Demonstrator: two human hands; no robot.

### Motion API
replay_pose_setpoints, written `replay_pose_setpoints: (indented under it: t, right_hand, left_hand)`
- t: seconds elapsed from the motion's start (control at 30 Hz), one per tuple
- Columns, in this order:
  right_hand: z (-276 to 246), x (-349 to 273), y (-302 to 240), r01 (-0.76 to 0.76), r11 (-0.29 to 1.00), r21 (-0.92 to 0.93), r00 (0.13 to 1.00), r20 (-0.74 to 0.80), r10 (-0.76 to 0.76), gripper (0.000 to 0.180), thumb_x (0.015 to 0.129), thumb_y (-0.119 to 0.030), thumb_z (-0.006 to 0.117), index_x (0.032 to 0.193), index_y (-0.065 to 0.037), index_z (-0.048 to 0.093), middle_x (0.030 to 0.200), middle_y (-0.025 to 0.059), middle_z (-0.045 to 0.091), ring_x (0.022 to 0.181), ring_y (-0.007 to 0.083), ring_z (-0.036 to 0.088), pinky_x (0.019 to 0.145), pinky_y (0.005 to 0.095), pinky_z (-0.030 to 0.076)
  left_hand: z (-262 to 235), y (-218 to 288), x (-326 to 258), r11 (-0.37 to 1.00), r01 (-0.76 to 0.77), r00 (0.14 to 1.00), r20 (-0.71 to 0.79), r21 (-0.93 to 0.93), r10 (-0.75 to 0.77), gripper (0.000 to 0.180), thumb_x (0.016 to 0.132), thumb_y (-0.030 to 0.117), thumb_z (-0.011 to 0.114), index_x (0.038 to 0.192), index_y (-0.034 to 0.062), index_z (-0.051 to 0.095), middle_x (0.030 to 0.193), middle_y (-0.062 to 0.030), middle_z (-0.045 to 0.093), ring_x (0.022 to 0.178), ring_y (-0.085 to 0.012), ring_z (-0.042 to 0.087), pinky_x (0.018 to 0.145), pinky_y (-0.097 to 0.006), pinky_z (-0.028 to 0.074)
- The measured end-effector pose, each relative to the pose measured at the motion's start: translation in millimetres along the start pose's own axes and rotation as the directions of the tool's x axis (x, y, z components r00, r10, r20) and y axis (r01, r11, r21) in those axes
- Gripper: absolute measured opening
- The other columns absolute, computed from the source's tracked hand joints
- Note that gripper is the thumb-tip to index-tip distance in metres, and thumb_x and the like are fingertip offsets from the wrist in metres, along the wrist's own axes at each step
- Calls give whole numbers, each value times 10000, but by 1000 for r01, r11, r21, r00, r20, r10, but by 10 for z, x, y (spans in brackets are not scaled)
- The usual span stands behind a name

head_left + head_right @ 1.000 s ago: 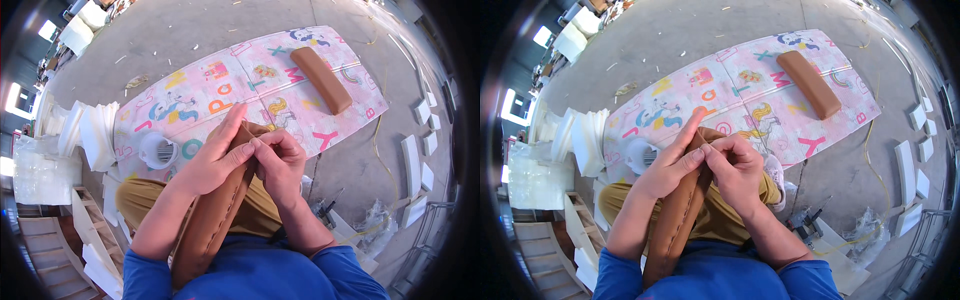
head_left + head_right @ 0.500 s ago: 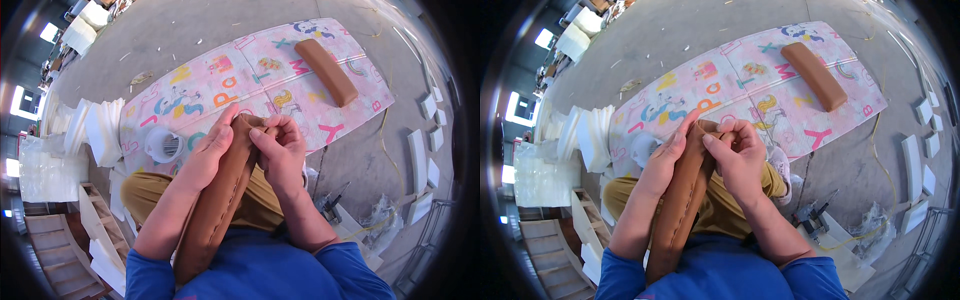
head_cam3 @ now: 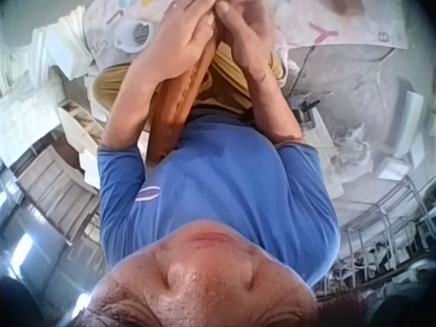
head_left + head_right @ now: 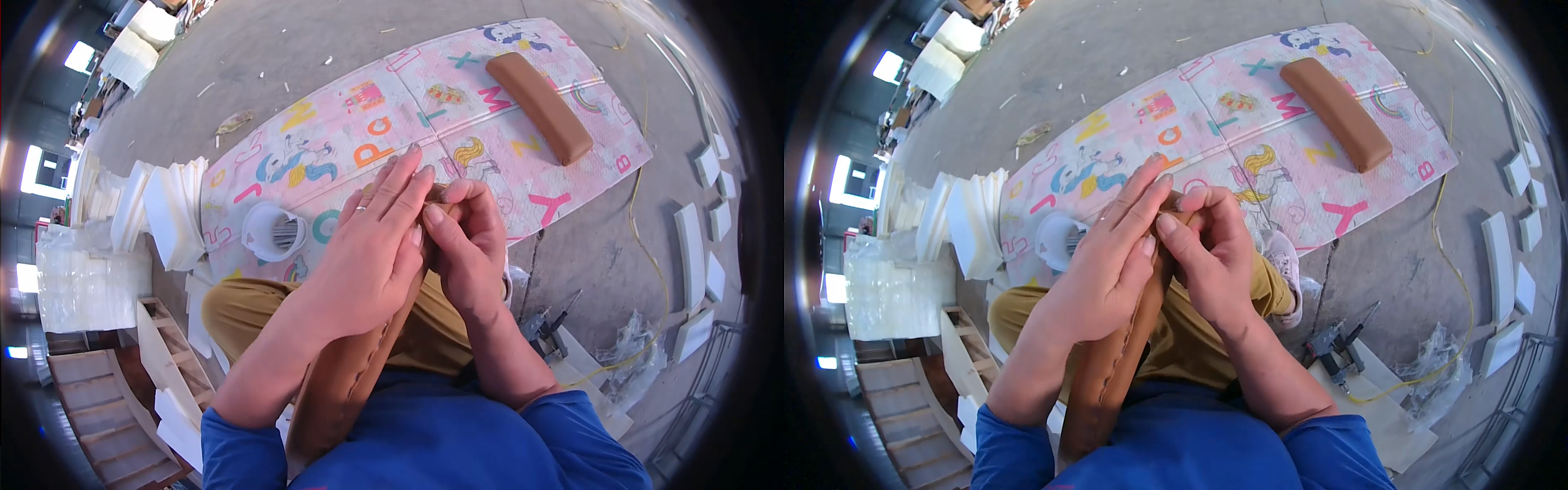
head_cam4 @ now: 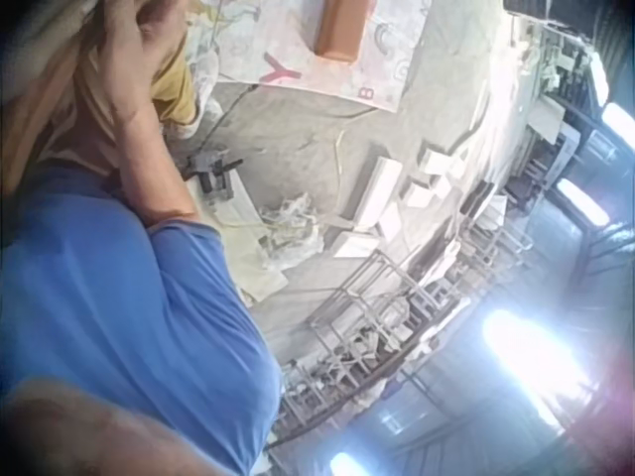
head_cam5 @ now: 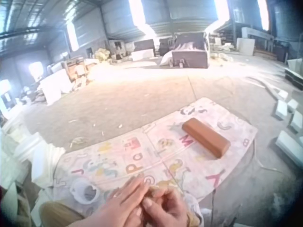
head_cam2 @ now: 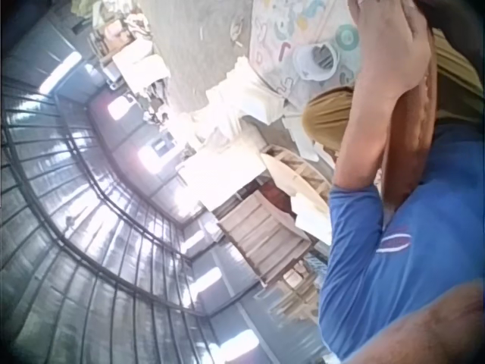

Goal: Securing fabric cover to a foam-padded furniture part using a staple gun and tucking edges with a screwdriver.

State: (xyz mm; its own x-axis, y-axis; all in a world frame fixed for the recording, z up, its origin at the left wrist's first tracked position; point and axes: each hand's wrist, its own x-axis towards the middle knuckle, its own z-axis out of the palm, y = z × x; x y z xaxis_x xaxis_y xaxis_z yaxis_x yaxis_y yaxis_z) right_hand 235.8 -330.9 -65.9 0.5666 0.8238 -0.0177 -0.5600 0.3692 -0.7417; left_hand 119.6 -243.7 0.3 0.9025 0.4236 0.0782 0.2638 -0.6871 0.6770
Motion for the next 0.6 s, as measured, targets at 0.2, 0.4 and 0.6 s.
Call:
replay_pose_setpoints:
  t: [0.2, 0.4, 0.6]
  right_hand:
    - [-43, 22, -111, -129, 988, 84, 985, 129, 117, 219, 948, -54, 604, 1146, -81, 513, 731, -44, 492, 608, 26, 484, 482, 192, 379]
    - [-275, 295, -565, 414, 656, -631, 845, 535, -19, 348, 872, -79, 696, 1214, -120, 640, 818, 38, 569, 650, 162, 593, 557, 284, 475]
    - [-106, 556, -901, 800, 215, -561, 574, 819, -1, 355, 728, -55, 772, 1071, -144, 743, 975, 84, 620, 820, 264, 619, 680, 369, 516]
  left_hand:
    - [-21, -84, -33, 984, -25, 999, -51, -175, 16, 565, 964, 28, 414, 1518, -10, 311, 1624, -178, 196, 1514, -302, 167, 1206, -393, 168]
    - [55, -134, 6, 984, -59, 996, -75, -170, 47, 661, 957, 83, 477, 1534, -46, 182, 1571, -293, 222, 1472, -414, 227, 1183, -445, 227]
    - [92, -105, -9, 966, -81, 989, -141, -247, 46, 779, 968, 16, 454, 1568, 21, -43, 1621, -228, 141, 1502, -313, 189, 1197, -403, 187]
